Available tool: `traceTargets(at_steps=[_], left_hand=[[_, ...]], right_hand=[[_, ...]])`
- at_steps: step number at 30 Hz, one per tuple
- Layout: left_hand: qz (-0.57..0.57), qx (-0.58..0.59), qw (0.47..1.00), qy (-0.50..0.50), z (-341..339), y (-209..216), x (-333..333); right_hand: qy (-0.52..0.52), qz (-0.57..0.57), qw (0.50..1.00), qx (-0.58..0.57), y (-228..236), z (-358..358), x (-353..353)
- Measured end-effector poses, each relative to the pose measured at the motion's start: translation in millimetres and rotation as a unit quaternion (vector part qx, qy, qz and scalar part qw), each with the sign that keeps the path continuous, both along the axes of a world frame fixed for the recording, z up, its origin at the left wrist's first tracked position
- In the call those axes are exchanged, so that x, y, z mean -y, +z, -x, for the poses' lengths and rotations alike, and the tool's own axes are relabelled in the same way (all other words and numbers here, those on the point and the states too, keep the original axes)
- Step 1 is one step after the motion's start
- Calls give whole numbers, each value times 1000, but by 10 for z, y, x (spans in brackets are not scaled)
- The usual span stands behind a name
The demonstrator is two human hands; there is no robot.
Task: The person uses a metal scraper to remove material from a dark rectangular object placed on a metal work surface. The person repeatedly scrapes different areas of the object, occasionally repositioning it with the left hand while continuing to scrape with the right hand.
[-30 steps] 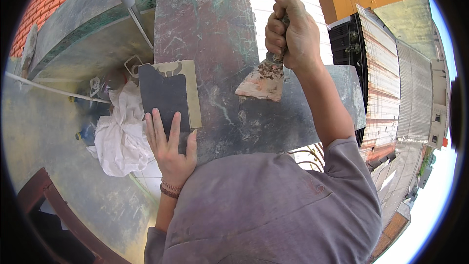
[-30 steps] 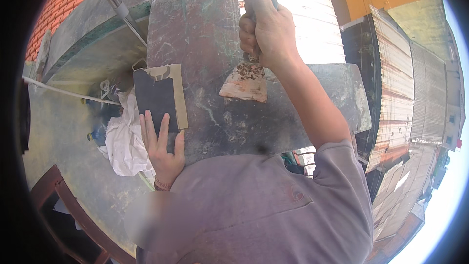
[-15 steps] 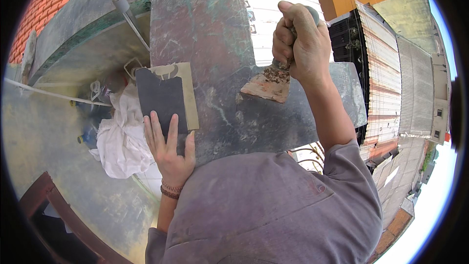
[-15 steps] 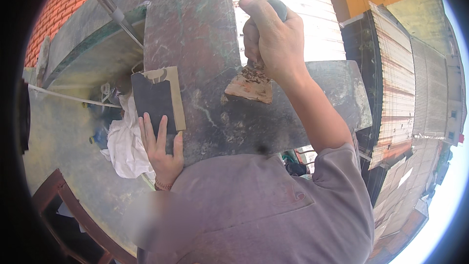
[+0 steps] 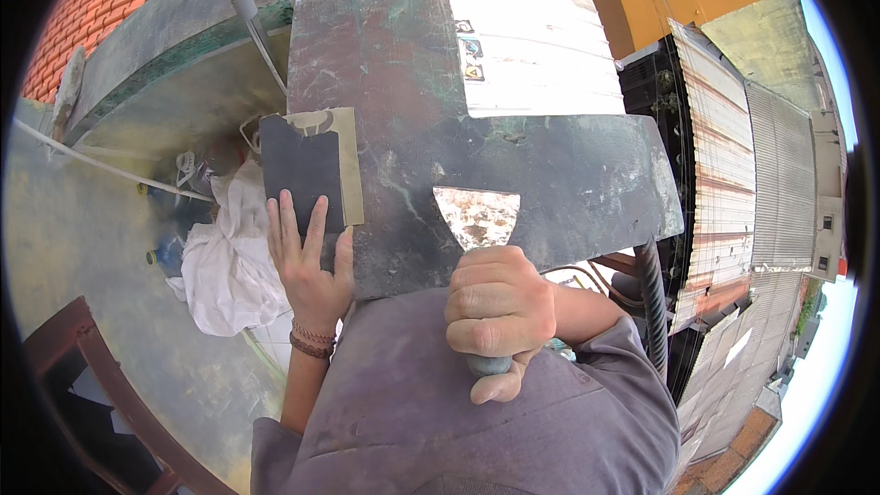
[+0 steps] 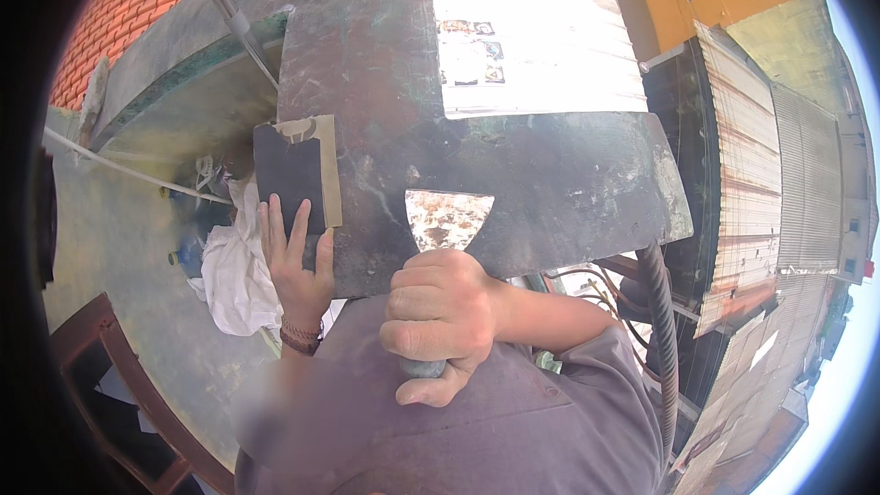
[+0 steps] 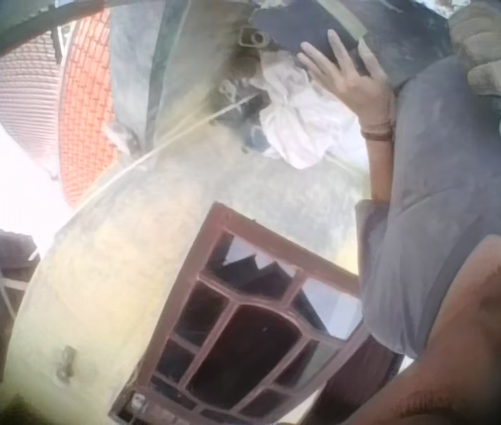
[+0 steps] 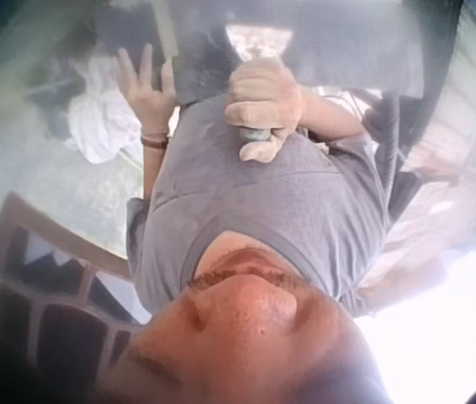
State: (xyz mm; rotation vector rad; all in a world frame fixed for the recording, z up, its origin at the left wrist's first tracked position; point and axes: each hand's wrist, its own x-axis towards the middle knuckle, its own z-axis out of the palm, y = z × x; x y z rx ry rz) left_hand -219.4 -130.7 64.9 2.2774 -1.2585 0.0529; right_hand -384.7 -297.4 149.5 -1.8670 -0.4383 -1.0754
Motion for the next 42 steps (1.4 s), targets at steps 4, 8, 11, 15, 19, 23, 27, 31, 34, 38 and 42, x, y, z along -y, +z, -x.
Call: traceTargets(at_steps=[4, 8, 11, 15, 19, 23, 27, 31, 34, 38, 42], left_hand=[[-1, 16, 1000, -4, -13, -21, -17], [-27, 42, 999, 4, -7, -47, -13], [-36, 46, 998, -1, -28, -98, -46], [-33, 53, 998, -10, -24, -85, -63], [-28, 46, 998, -16, -54, -142, -62], [-35, 59, 997, -22, -46, -87, -65], [-36, 68, 997, -11, -58, -139, -82], [-17, 79, 996, -39, -79, -163, -111], [1, 76, 995, -65, -44, -84, -62], [23, 159, 979, -129, -330, -360, -286], [92, 73, 985, -123, -185, -232, -171]], right_hand=[[-18, 17, 1000, 14, -109, -41, -1], [-47, 10, 999, 18, -140, -9, -37], [-24, 34, 999, 28, -64, 71, -146], [-55, 45, 997, 33, -277, 0, -42], [-30, 56, 997, 50, -91, 89, -254], [-50, 51, 996, 58, -360, -40, -83], [-74, 44, 993, 75, -207, 7, -249], [-95, 19, 990, 104, -389, -78, -118], [-128, 10, 986, 106, -354, -57, -174], [-115, 11, 985, 124, -272, -46, -341], [-152, 1, 981, 120, -447, -139, -184]])
